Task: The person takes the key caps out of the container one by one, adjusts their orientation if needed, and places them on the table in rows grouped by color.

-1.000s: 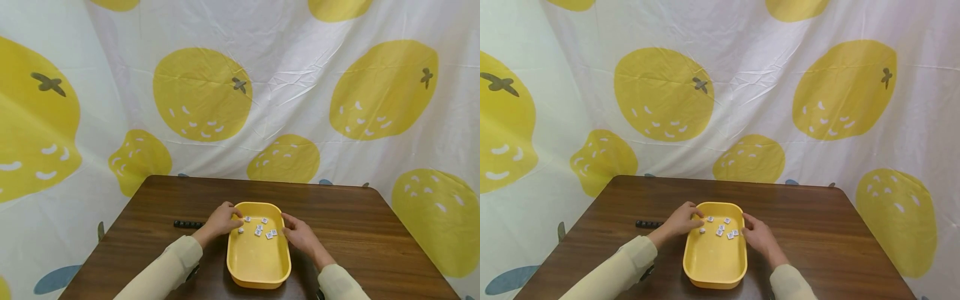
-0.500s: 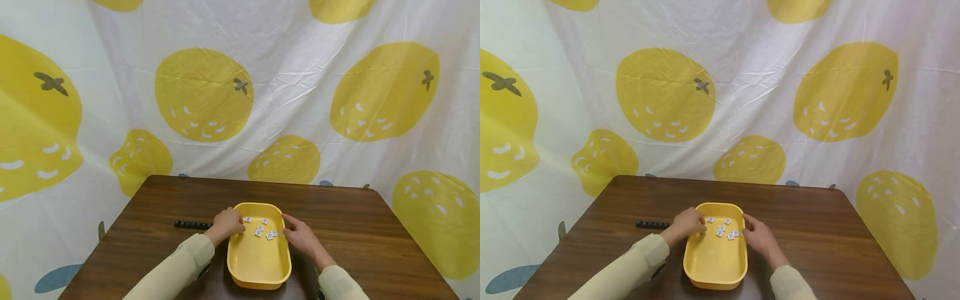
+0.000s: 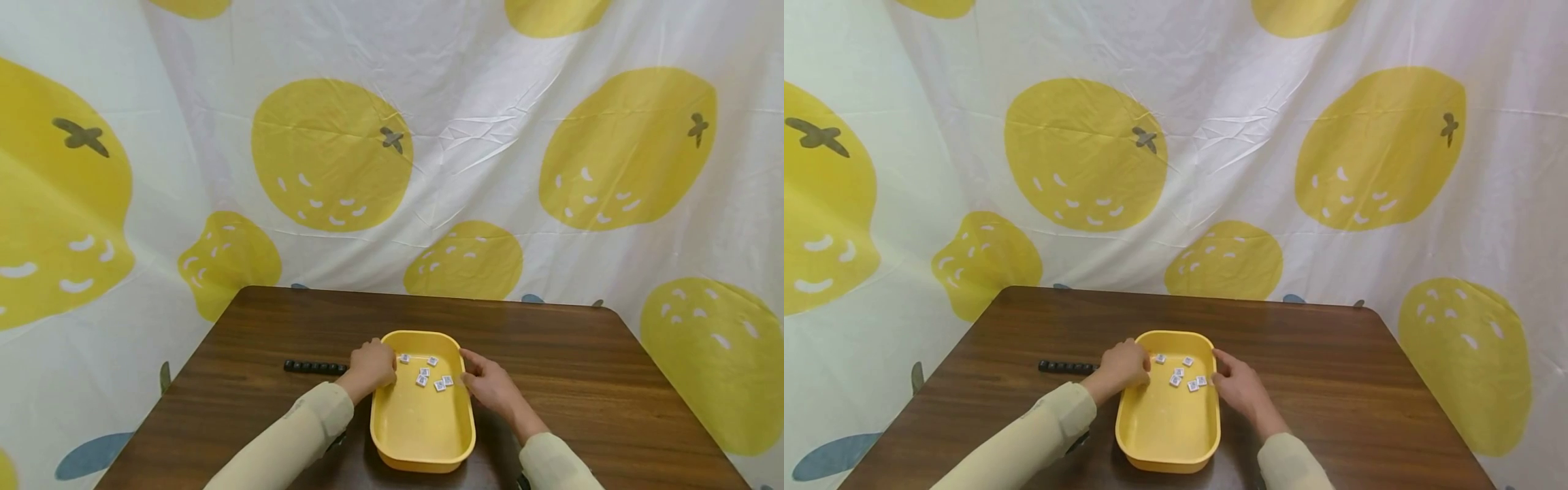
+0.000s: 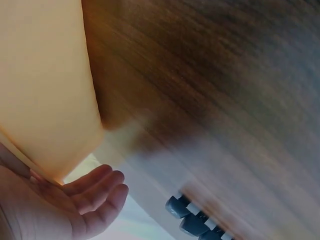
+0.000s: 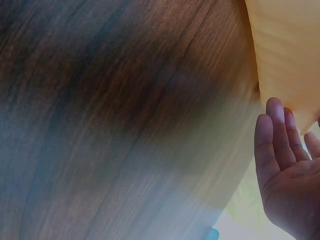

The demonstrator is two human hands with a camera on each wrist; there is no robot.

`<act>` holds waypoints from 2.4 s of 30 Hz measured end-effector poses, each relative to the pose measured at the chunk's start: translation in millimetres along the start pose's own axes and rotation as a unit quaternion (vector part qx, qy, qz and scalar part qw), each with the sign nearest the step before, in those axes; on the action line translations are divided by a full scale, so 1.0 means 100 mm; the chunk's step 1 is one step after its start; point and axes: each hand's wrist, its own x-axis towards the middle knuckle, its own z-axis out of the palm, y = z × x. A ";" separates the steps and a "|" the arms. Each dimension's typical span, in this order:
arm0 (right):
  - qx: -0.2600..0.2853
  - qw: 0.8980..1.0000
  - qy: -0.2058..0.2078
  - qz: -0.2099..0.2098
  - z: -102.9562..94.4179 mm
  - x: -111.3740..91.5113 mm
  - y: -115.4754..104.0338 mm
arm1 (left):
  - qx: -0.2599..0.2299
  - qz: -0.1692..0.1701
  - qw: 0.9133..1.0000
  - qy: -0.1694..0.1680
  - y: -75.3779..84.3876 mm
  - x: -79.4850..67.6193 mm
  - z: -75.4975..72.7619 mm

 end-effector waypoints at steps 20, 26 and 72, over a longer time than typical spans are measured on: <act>0.002 1.000 0.001 0.010 0.01 0.01 0.00 | -0.153 0.163 0.962 0.155 -0.21 -0.04 -0.16; 0.000 1.000 0.001 0.011 0.01 0.00 -0.01 | -0.176 0.181 0.952 0.171 -0.37 -0.09 -0.22; 0.003 1.000 0.000 0.013 0.01 0.01 0.01 | -0.153 0.214 0.958 0.113 -1.32 -0.59 0.25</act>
